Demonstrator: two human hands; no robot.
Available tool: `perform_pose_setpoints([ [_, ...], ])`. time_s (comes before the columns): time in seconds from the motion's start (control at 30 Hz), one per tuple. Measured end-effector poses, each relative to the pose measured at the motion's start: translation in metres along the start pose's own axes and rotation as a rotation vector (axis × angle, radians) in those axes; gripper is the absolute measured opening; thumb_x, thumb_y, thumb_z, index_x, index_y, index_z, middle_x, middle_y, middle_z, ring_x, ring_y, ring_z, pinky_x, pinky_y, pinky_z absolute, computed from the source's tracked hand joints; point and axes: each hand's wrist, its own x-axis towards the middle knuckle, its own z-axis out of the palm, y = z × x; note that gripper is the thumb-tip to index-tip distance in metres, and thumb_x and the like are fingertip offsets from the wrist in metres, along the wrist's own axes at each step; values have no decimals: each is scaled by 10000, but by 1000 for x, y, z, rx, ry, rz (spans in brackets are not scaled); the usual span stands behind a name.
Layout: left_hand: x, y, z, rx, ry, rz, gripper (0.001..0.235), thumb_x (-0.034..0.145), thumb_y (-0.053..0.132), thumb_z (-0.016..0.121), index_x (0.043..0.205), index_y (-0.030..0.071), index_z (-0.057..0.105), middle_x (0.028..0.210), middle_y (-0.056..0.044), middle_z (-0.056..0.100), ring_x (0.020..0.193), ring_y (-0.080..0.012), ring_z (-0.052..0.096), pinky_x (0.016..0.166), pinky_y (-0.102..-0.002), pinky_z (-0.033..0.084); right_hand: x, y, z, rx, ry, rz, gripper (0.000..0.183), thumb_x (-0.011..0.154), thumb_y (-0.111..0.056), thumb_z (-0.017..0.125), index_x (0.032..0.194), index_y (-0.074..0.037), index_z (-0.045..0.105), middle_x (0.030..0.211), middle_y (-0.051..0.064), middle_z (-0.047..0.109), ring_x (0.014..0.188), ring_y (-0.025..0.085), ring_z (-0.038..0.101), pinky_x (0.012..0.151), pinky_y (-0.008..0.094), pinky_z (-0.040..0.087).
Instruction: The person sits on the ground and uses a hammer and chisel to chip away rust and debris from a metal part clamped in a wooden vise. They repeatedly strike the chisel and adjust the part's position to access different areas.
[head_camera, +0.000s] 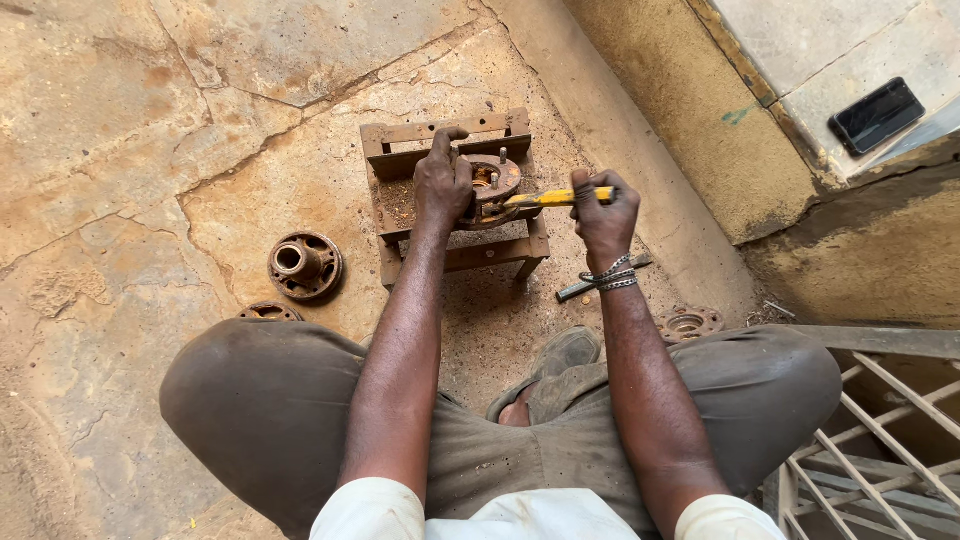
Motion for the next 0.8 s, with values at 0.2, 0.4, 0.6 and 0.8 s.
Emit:
perform_pose_setpoints([
  [0.2,10,29,-32,-159,-173,-166,346,976,99,537,1307,159,615,911,-28,604,779,-120,620,727,-336,601,2,-16,12,-453,-85,-103,386,912,-519,769,843,-149,680,638,-32,660,498,72,618,438,255,505],
  [0.4,15,102,-44,273,-325,-110,400,995,270,585,1368,140,521,1145,-133,674,955,-203,675,942,-481,553,6,-45,-27,-501,47,-257,473,856,-494,884,782,-67,695,609,-26,608,546,62,571,470,240,449],
  [0.6,-10,128,15,884,-506,-41,518,991,453,628,1349,100,502,1001,-153,678,596,-118,641,841,-496,531,-3,-61,-32,-500,72,-156,423,881,-460,871,809,-70,721,599,-14,601,522,71,549,445,255,419],
  [0.8,-13,88,19,318,-189,104,455,833,379,842,1186,145,674,800,-26,692,606,-77,578,526,-299,557,-10,-68,-31,-134,-24,29,392,885,-402,828,835,-46,671,573,-2,612,438,59,553,367,193,411],
])
